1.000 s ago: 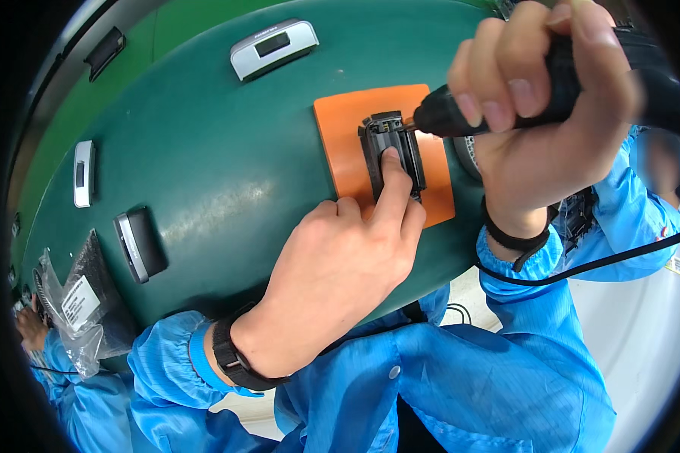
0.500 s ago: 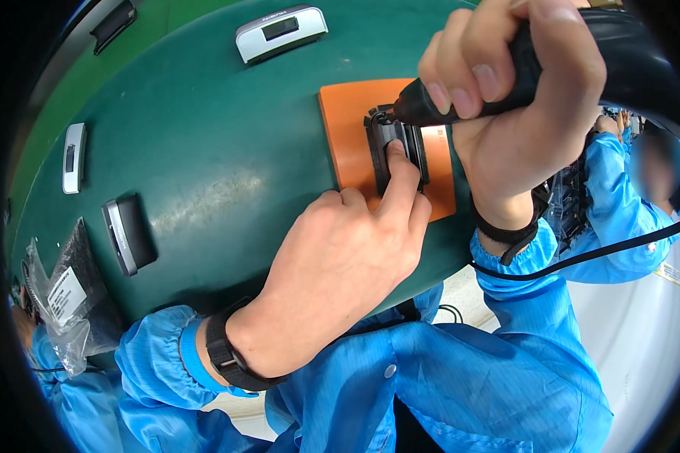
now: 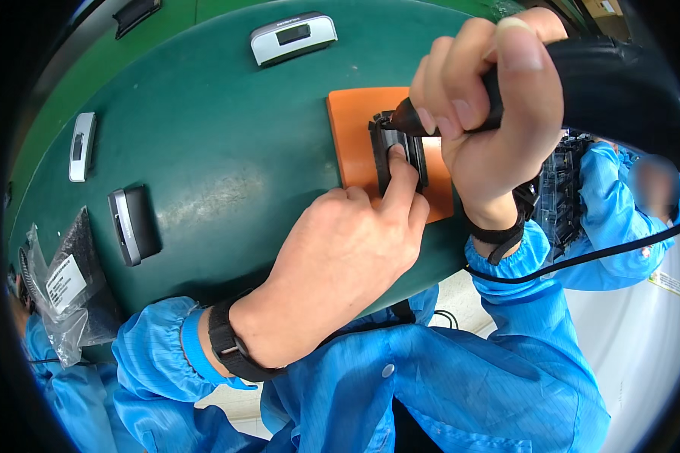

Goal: Using an electric screwdriver to secure components into a plastic housing on an assembly line.

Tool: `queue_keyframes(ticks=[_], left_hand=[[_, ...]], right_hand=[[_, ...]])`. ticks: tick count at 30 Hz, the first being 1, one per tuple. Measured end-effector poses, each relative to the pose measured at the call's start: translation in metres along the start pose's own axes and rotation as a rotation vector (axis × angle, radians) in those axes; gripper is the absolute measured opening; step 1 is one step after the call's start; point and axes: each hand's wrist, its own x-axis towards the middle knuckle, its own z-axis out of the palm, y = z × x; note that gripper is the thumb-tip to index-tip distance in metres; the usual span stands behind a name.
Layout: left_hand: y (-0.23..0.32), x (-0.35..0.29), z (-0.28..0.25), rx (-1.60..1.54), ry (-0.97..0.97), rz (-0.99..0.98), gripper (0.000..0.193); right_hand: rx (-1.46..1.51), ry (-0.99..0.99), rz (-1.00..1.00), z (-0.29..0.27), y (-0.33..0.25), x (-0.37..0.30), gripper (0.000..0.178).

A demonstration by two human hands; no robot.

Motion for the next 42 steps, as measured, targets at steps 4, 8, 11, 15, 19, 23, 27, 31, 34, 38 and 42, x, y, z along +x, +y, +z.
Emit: queue_keyframes(ticks=[4, 8, 11, 15, 19, 23, 27, 31, 34, 38, 42], left_hand=[[-0.002, 0.001, -0.002, -0.021, 0.006, -0.001, 0.026], [-0.005, 0.005, -0.006, -0.088, 0.001, 0.031, 0.034], [-0.015, 0.005, -0.021, -0.265, -0.155, -0.042, 0.056], [-0.013, 0.006, -0.021, -0.185, -0.189, -0.036, 0.057], [-0.015, 0.012, -0.025, -0.228, -0.187, -0.028, 0.062], [-0.017, 0.015, -0.026, -0.276, -0.184, -0.039, 0.064], [-0.017, 0.014, -0.023, -0.298, -0.147, -0.035, 0.064], [-0.016, 0.013, -0.023, -0.28, -0.131, -0.031, 0.064], [-0.017, 0.012, -0.024, -0.267, -0.156, -0.038, 0.065], [-0.021, 0.012, -0.025, -0.282, -0.148, -0.024, 0.066], [-0.024, 0.015, -0.027, -0.265, -0.168, -0.008, 0.066]], right_hand=[[0.085, -0.12, -0.029, -0.016, 0.01, 0.002, 0.036], [0.109, -0.082, -0.02, -0.06, -0.046, 0.004, 0.039], [-0.02, 0.025, 0.024, -0.093, -0.061, -0.002, 0.031], [0.021, 0.124, 0.054, -0.096, -0.038, -0.019, 0.026], [-0.061, 0.509, 0.007, -0.059, -0.044, -0.009, 0.022], [-0.161, 0.353, -0.001, -0.073, -0.041, -0.014, 0.025], [-0.092, 0.413, 0.074, -0.076, -0.043, -0.013, 0.03], [-0.133, 0.342, 0.049, -0.074, -0.041, -0.014, 0.033], [-0.154, 0.426, 0.058, -0.067, -0.04, -0.014, 0.03], [-0.045, 0.51, 0.044, -0.06, -0.039, -0.015, 0.027], [-0.187, 0.298, -0.014, -0.077, -0.035, -0.02, 0.025]])
